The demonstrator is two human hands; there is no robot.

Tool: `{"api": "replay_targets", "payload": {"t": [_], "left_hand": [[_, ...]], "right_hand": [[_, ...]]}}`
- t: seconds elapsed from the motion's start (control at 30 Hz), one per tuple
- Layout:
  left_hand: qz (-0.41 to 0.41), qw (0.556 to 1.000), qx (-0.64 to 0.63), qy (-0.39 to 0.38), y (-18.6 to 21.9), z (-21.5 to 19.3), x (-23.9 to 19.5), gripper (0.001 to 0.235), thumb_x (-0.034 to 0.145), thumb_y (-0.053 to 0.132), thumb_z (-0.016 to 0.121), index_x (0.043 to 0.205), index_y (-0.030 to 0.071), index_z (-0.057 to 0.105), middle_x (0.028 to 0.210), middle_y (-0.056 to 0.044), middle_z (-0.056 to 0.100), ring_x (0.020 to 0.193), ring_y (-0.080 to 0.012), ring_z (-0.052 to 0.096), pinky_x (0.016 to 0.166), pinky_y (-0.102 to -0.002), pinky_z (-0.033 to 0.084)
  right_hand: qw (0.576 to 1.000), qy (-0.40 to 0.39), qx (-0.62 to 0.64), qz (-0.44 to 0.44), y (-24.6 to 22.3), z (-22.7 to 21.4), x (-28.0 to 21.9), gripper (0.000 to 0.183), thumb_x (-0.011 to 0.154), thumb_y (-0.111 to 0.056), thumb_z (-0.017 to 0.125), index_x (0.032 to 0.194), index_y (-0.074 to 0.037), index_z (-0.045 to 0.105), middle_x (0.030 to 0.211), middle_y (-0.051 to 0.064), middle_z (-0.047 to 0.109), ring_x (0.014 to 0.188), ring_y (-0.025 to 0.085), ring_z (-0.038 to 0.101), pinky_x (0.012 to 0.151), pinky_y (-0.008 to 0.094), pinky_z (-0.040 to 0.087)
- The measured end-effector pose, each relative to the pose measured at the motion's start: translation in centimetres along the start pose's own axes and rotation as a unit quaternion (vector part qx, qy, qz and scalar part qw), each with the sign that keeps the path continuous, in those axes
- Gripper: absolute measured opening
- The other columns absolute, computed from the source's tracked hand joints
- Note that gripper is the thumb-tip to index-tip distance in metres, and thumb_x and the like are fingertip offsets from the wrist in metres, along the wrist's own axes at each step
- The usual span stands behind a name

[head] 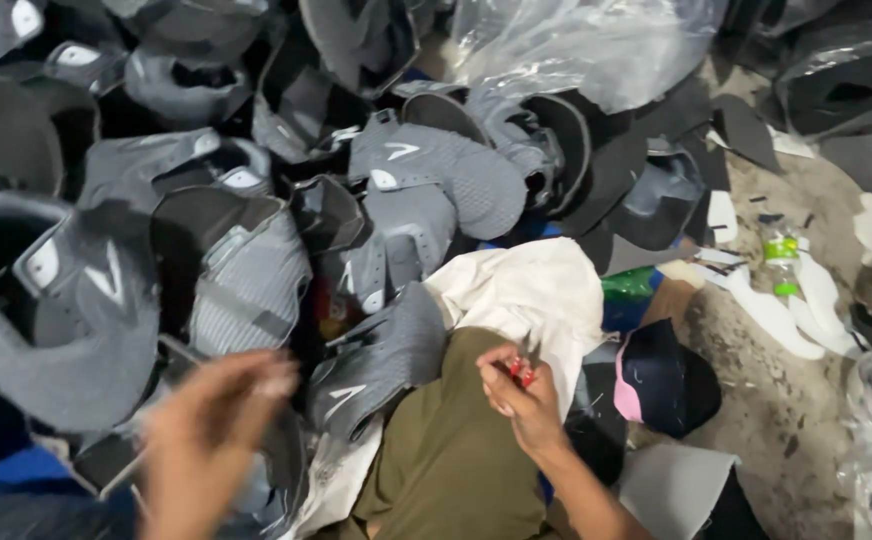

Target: The person trims excess material from shoe uppers using scissors.

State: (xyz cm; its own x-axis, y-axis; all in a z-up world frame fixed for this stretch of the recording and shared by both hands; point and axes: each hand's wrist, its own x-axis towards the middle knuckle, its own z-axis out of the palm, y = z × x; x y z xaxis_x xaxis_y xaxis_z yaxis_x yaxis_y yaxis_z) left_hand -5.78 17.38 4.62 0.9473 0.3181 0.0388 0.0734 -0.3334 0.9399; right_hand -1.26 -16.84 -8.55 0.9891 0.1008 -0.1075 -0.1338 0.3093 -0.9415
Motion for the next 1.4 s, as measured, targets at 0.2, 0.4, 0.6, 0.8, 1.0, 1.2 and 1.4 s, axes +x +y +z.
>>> {"api": "replay_targets", "payload": {"t": [0.2,0.4,0.6,0.8,1.0,1.2,1.4], "left_hand": [[0.286,0.885,0.336,-0.150,-0.6,12.1,2.7,0.110,0.047,0.043,0.095,0.140,0.001,0.054,0.136,-0.029,0.058,0.118,-0.0491,0.061,0.091,-0.054,0.050],[0.062,0.974,0.186,-0.111,-1.9,11.3,4.5,0.061,0.076,0.008,0.073,0.136,0.005,0.063,0.130,-0.021,0.068,0.112,-0.0357,0.069,0.094,-0.041,0.053],[0.234,0.971,0.023,0.042,8.8,7.6,-0.4,0.053,0.075,0.000,0.058,0.128,-0.002,0.062,0.121,-0.021,0.070,0.115,-0.0376,0.067,0.101,-0.042,0.051],[0.516,0.798,0.274,-0.148,2.5,16.5,-6.2,0.068,0.079,0.018,0.070,0.144,0.008,0.054,0.149,-0.021,0.047,0.143,-0.0445,0.042,0.108,-0.062,0.030],[0.446,0.816,0.223,-0.292,-2.6,18.5,-8.0,0.073,0.085,0.032,0.070,0.148,0.005,0.044,0.160,-0.023,0.032,0.148,-0.0432,0.028,0.115,-0.067,0.017],[0.352,0.900,0.162,-0.200,-2.0,16.3,-8.8,0.073,0.088,0.041,0.073,0.147,0.006,0.048,0.164,-0.022,0.026,0.151,-0.0461,0.025,0.118,-0.070,0.015],[0.230,0.945,0.198,-0.125,-3.5,17.0,-5.8,0.062,0.086,0.034,0.074,0.143,0.017,0.057,0.166,-0.020,0.021,0.149,-0.0522,0.021,0.113,-0.075,0.016]], "right_hand": [[0.985,0.049,-0.135,-0.091,1.7,0.8,0.6,0.017,0.094,-0.016,0.072,0.094,0.000,0.067,0.069,0.001,0.061,0.058,0.008,0.054,0.054,0.025,0.043],[0.977,0.034,-0.183,-0.108,1.5,0.2,1.0,0.019,0.096,-0.018,0.070,0.091,0.000,0.067,0.067,0.001,0.062,0.059,0.009,0.055,0.054,0.026,0.043],[0.988,0.046,0.143,-0.040,2.7,-3.2,1.9,0.021,0.101,-0.019,0.064,0.087,-0.004,0.060,0.067,0.002,0.056,0.051,0.011,0.047,0.046,0.027,0.035],[0.956,0.129,0.194,-0.180,1.3,-15.2,-0.3,0.026,0.109,-0.028,0.062,0.103,-0.003,0.064,0.079,0.005,0.060,0.057,0.015,0.049,0.051,0.030,0.040],[0.981,0.157,0.064,-0.091,-4.7,-12.6,-6.4,0.021,0.101,-0.021,0.063,0.104,-0.001,0.066,0.079,0.004,0.061,0.049,0.007,0.041,0.049,0.025,0.035],[0.950,0.153,-0.238,-0.135,-5.7,-7.4,-3.2,0.037,0.093,-0.012,0.074,0.127,-0.001,0.063,0.098,-0.002,0.059,0.072,0.002,0.047,0.060,0.021,0.038],[0.949,0.114,-0.288,-0.066,-6.4,-8.3,-2.6,0.050,0.084,-0.010,0.080,0.130,-0.003,0.062,0.091,-0.005,0.055,0.077,0.003,0.047,0.066,0.021,0.040]]}}
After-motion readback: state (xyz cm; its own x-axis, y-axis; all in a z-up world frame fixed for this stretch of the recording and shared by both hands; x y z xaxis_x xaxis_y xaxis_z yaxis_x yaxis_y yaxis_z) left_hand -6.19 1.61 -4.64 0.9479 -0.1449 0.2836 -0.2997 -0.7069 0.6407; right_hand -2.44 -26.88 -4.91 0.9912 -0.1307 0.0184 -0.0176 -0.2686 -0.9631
